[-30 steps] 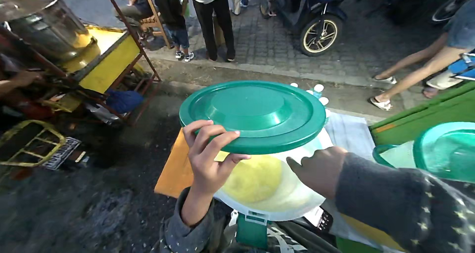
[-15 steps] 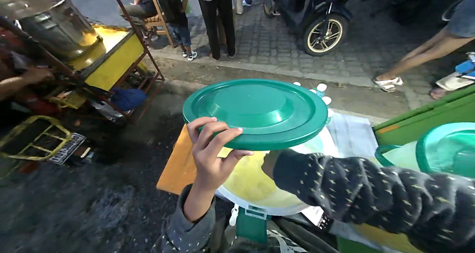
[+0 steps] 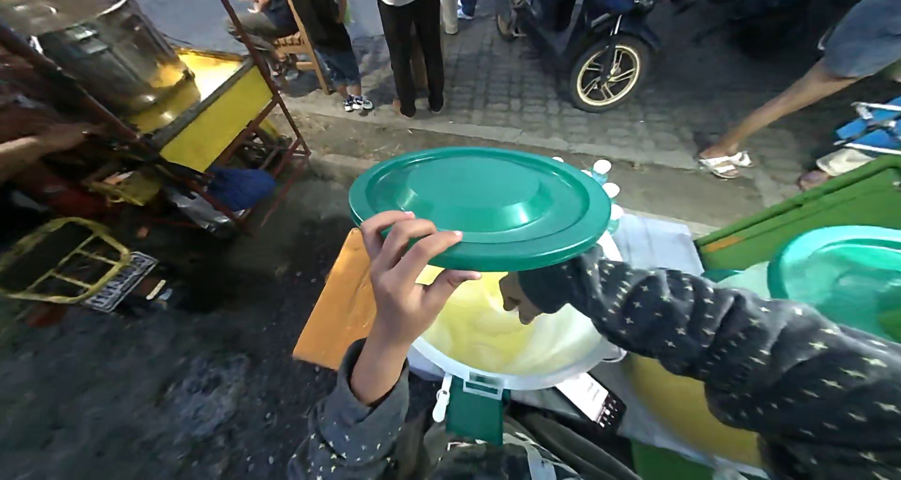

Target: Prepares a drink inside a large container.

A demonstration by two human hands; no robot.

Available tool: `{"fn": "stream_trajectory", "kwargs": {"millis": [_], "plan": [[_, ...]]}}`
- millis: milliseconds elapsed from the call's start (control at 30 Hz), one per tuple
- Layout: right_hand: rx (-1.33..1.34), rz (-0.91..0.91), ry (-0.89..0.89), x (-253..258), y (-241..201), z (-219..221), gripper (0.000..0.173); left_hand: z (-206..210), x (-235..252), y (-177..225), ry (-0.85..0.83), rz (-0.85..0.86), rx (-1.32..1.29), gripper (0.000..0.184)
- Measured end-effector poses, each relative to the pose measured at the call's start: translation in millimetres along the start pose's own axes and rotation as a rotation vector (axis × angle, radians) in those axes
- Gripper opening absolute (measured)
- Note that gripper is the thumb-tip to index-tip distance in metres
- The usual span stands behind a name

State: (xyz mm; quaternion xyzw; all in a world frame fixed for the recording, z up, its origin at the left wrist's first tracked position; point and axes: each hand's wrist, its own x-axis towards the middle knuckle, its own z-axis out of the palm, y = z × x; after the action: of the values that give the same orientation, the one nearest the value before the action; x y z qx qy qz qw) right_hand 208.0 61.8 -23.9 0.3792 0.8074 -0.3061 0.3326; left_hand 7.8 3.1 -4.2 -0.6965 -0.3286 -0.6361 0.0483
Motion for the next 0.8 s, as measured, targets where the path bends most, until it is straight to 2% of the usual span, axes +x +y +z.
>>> {"fn": "stream_trajectory", "kwargs": {"millis": [200, 267, 333, 467, 567, 633, 667, 700, 800], "plan": [[0.134, -0.026, -0.128, -15, 15, 2, 0.023, 0, 1, -1, -0.007, 0.006, 0.000, 0.033], [0.181, -0.103, -0.039, -24, 18, 2, 0.018, 0, 0, -1, -0.010, 0.004, 0.005, 0.034], [0.106, -0.178, 0.071, -41, 8, 1, 0.015, 0, 0, -1, -0.009, 0.002, 0.012, 0.034], [-0.174, 0.086, -0.058, -97, -66, -14, 0.032, 0, 1, 0, -0.010, 0.002, 0.019, 0.034], [-0.131, 0.165, -0.034, -112, -87, -15, 0.037, -1, 1, 1, -0.011, 0.000, 0.024, 0.034], [-0.079, 0.126, 0.105, -115, -85, -8, 0.043, -1, 1, 1, -0.014, -0.006, 0.026, 0.034], [-0.045, 0.085, 0.235, -117, -79, 0, 0.044, -2, 1, 1, -0.020, -0.012, 0.029, 0.034], [-0.013, 0.023, 0.413, -121, -72, 13, 0.043, -2, 0, 2, -0.029, -0.016, 0.028, 0.034], [-0.027, -0.279, 1.167, -125, -37, 65, 0.029, -6, -4, 9, -0.075, -0.011, 0.045, 0.036]]}}
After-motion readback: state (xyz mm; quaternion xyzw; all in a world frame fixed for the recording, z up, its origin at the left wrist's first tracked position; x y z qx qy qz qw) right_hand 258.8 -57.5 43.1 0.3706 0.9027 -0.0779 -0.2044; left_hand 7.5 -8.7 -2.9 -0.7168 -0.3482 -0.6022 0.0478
